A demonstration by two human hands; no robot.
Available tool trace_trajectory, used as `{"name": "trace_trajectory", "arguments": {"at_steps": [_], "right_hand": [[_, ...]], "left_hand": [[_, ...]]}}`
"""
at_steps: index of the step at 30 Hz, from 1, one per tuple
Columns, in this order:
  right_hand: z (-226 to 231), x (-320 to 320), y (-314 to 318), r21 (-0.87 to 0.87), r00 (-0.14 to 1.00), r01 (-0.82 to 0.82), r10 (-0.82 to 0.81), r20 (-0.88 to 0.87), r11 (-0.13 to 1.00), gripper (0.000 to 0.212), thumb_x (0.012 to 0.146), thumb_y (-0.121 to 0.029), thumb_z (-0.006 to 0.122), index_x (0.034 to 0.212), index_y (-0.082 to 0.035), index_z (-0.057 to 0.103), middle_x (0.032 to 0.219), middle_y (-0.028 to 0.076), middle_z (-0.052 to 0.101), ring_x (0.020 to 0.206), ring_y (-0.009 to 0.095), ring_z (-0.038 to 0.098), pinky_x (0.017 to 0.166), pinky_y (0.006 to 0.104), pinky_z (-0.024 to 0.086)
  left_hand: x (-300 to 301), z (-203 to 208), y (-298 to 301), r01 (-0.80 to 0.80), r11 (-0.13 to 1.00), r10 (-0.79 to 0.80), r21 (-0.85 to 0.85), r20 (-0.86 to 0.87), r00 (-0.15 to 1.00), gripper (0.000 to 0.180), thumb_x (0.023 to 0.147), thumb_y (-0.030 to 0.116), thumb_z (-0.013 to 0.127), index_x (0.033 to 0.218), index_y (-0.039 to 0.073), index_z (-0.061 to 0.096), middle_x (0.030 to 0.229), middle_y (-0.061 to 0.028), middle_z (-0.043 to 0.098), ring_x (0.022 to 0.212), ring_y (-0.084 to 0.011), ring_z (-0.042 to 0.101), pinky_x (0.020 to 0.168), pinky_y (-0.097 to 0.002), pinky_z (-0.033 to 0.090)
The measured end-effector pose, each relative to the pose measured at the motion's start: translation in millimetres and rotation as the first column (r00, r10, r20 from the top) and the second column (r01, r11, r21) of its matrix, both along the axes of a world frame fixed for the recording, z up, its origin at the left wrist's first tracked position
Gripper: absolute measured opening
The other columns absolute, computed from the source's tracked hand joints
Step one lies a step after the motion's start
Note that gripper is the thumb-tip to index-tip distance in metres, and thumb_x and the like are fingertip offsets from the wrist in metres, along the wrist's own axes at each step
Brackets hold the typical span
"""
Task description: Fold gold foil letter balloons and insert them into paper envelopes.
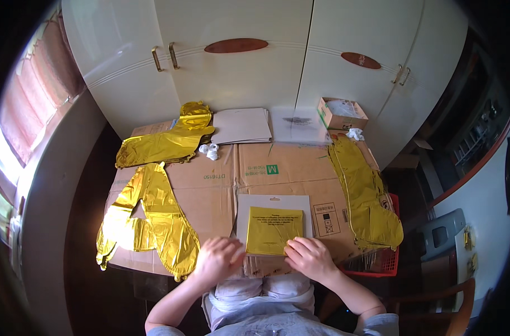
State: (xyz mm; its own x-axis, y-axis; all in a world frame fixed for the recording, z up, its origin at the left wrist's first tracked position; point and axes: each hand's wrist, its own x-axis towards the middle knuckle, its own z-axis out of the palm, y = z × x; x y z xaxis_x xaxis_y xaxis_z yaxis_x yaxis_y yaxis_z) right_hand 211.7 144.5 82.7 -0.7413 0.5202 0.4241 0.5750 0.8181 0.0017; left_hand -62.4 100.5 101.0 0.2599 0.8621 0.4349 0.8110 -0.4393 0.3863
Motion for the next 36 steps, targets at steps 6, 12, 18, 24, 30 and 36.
{"name": "trace_trajectory", "arguments": {"at_steps": [6,12,18,24,30,36], "right_hand": [[6.7,-28.7,-3.0,-0.155,0.997,-0.074,0.074,-0.004,0.985,0.052,0.083,-0.044,0.065,0.124,-0.013,0.060,0.132,0.010,0.053,0.126,0.028,0.046,0.106,0.0481,0.036],[-30.4,-48.8,3.9,-0.251,0.987,-0.083,0.115,0.113,0.964,0.061,0.092,-0.056,0.045,0.143,-0.023,0.042,0.152,0.007,0.032,0.143,0.031,0.021,0.113,0.0587,0.013],[-38.7,-51.4,2.5,-0.290,0.977,-0.046,0.104,0.186,0.956,0.059,0.093,-0.054,0.045,0.143,-0.023,0.041,0.152,0.006,0.033,0.143,0.031,0.023,0.114,0.0579,0.010],[-38.5,-54.3,5.3,-0.283,0.998,-0.046,0.054,0.023,0.958,0.050,0.089,-0.037,0.058,0.134,-0.016,0.052,0.142,0.006,0.046,0.138,0.028,0.034,0.113,0.0540,0.019],[-36.9,-62.7,9.2,-0.250,0.996,-0.045,0.024,-0.083,0.967,0.040,0.085,-0.026,0.066,0.122,-0.012,0.062,0.130,0.005,0.057,0.129,0.027,0.045,0.111,0.0524,0.026],[-32.8,-70.6,12.6,-0.165,0.983,-0.058,0.027,-0.182,0.985,0.027,0.081,-0.025,0.070,0.103,-0.010,0.069,0.115,0.007,0.066,0.116,0.028,0.057,0.101,0.0480,0.042]], "left_hand": [[-57.0,-20.6,103.7,-0.176,0.980,0.188,0.088,-0.153,0.970,0.011,0.081,0.017,0.062,0.083,0.008,0.068,0.094,-0.0074,0.067,0.088,-0.0275,0.061,0.076,-0.0399,0.052],[-72.6,-29.4,216.2,-0.413,0.911,0.400,0.014,-0.279,0.873,0.015,0.081,0.018,0.060,0.083,0.005,0.067,0.097,-0.0121,0.065,0.097,-0.0301,0.061,0.075,-0.0399,0.054],[-49.4,-39.4,252.9,-0.539,0.838,0.491,-0.088,-0.312,0.813,0.023,0.084,0.027,0.058,0.087,0.006,0.068,0.102,-0.0158,0.065,0.097,-0.0308,0.064,0.075,-0.0408,0.055],[-54.8,-40.3,240.6,-0.549,0.829,0.455,-0.108,-0.442,0.773,0.018,0.082,0.020,0.059,0.077,0.006,0.070,0.081,-0.0119,0.070,0.077,-0.0286,0.070,0.069,-0.0400,0.056],[-62.2,-14.9,99.0,-0.378,0.902,0.378,-0.211,-0.041,0.925,0.013,0.076,0.016,0.067,0.075,0.004,0.065,0.069,-0.0130,0.066,0.069,-0.0292,0.068,0.063,-0.0391,0.054],[-21.1,-19.8,-55.4,-0.209,0.974,0.224,-0.083,0.292,0.930,0.016,0.069,0.005,0.078,0.071,0.007,0.063,0.070,-0.0041,0.065,0.057,-0.0177,0.062,0.050,-0.0304,0.050]]}}
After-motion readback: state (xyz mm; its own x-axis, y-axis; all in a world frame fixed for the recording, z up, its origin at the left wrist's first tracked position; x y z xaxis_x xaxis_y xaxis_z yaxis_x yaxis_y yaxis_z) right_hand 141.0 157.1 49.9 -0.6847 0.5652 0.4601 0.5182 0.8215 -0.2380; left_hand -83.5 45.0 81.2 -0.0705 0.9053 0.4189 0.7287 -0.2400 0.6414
